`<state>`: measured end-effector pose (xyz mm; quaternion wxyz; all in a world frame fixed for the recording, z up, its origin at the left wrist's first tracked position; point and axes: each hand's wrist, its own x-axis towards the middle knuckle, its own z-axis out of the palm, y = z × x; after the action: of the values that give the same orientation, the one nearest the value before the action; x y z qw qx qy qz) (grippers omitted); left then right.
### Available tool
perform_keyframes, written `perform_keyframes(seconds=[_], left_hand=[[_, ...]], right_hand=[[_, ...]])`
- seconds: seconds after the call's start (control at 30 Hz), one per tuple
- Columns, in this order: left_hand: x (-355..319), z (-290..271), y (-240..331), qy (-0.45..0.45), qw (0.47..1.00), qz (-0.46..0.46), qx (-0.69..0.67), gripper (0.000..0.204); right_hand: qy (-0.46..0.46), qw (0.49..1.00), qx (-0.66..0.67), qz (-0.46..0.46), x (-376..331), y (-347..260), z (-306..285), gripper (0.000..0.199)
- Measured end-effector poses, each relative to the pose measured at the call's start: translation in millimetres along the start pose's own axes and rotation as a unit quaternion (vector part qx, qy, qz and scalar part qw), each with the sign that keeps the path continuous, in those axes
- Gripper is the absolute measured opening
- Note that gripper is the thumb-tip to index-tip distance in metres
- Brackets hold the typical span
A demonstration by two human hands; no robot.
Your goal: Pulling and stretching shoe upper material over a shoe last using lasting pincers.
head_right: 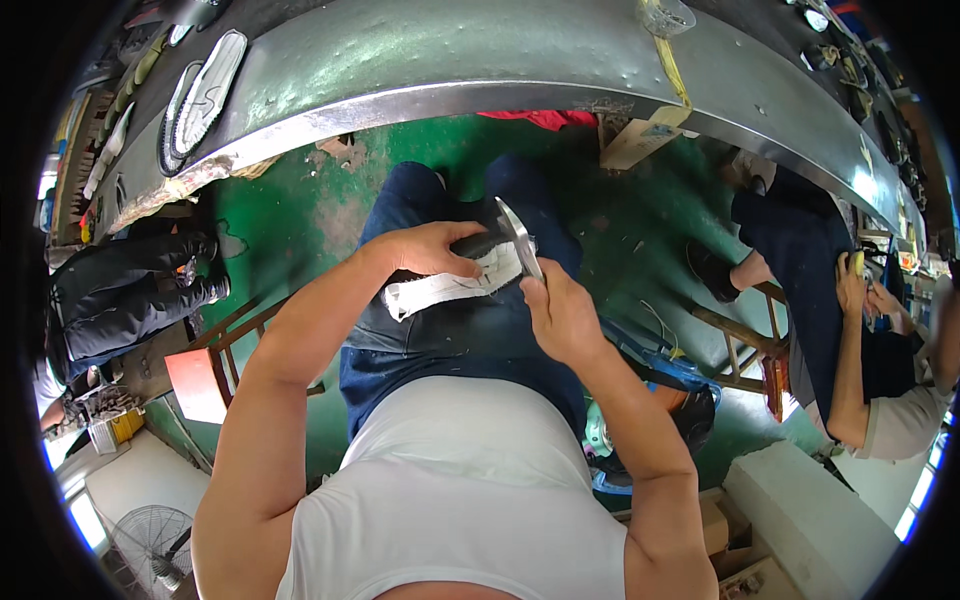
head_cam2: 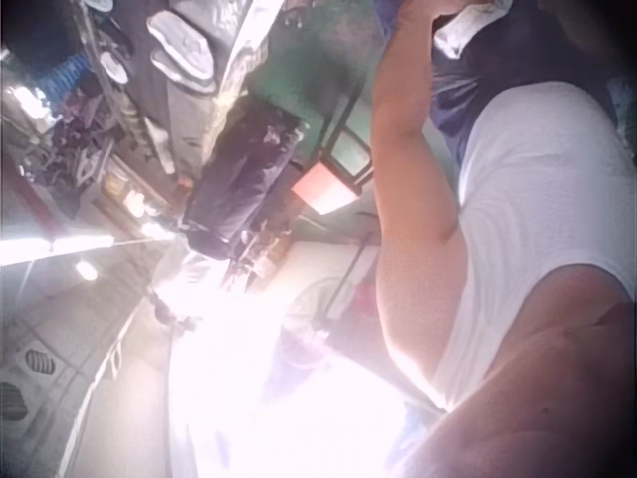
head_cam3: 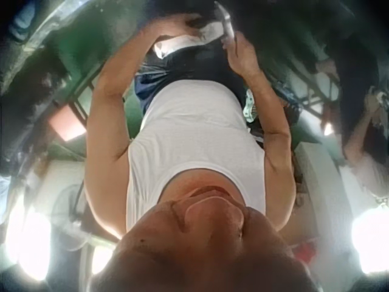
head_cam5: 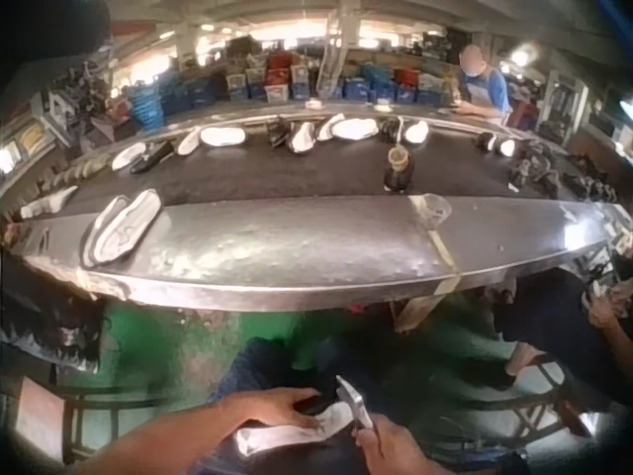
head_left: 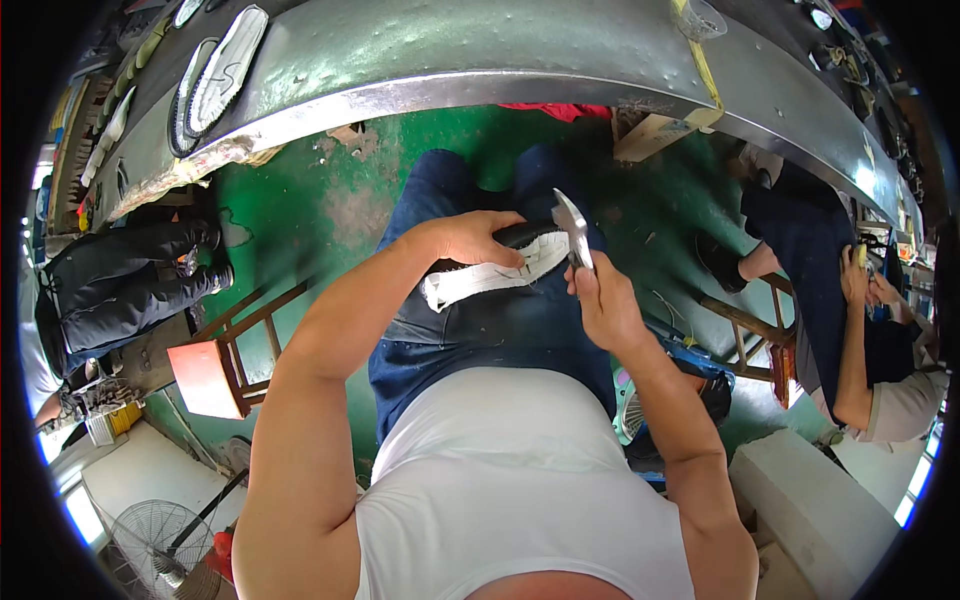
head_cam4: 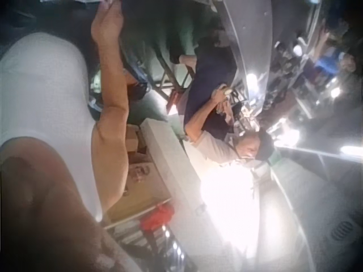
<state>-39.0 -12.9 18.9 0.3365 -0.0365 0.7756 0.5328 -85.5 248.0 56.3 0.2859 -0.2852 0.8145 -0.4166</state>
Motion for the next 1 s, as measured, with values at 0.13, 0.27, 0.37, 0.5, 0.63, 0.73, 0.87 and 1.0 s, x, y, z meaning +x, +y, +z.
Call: perform_keyframes(seconds=[0.13, 0.27, 0.37, 0.5, 0.63, 0.73, 0.87, 1.0], left_hand=[[7.1, -9.7, -12.9, -0.057, 0.994, -0.026, -0.091, 0.067], [17.1, -14.0, -29.4, -0.049, 0.99, -0.041, -0.122, 0.07], [12.8, -15.0, -20.8, -0.096, 0.978, -0.057, -0.176, 0.068], [-5.8, -18.4, -0.6, 0.002, 1.0, 0.001, -0.009, 0.069], [-76.0, -98.3, 75.6, 0.069, 0.989, 0.117, -0.064, 0.08], [-110.7, -196.6, 124.7, 0.243, 0.952, 0.098, -0.155, 0.095], [-64.1, -343.9, 179.4, 0.429, 0.806, -0.076, 0.401, 0.089], [-18.1, -421.2, 110.9, 0.411, 0.621, -0.246, 0.62, 0.065]], right_hand=[[-0.038, 0.992, -0.119, 0.028, -5.6, 32.0, 20.3, 0.036], [-0.047, 0.991, 0.08, 0.099, -2.9, 44.1, 12.7, 0.037], [-0.031, 0.972, 0.193, 0.127, -14.4, 59.6, 12.3, 0.036], [-0.002, 0.95, 0.272, 0.156, -21.7, 62.7, 12.8, 0.028], [0.0, 0.933, 0.325, 0.154, -24.1, 83.5, 12.1, 0.026], [-0.023, 0.923, 0.328, 0.2, -15.9, 77.0, 2.4, 0.026], [-0.035, 0.887, 0.405, 0.22, 5.9, 91.9, 4.0, 0.022], [-0.054, 0.87, 0.431, 0.235, 33.9, 81.6, -5.5, 0.02]])
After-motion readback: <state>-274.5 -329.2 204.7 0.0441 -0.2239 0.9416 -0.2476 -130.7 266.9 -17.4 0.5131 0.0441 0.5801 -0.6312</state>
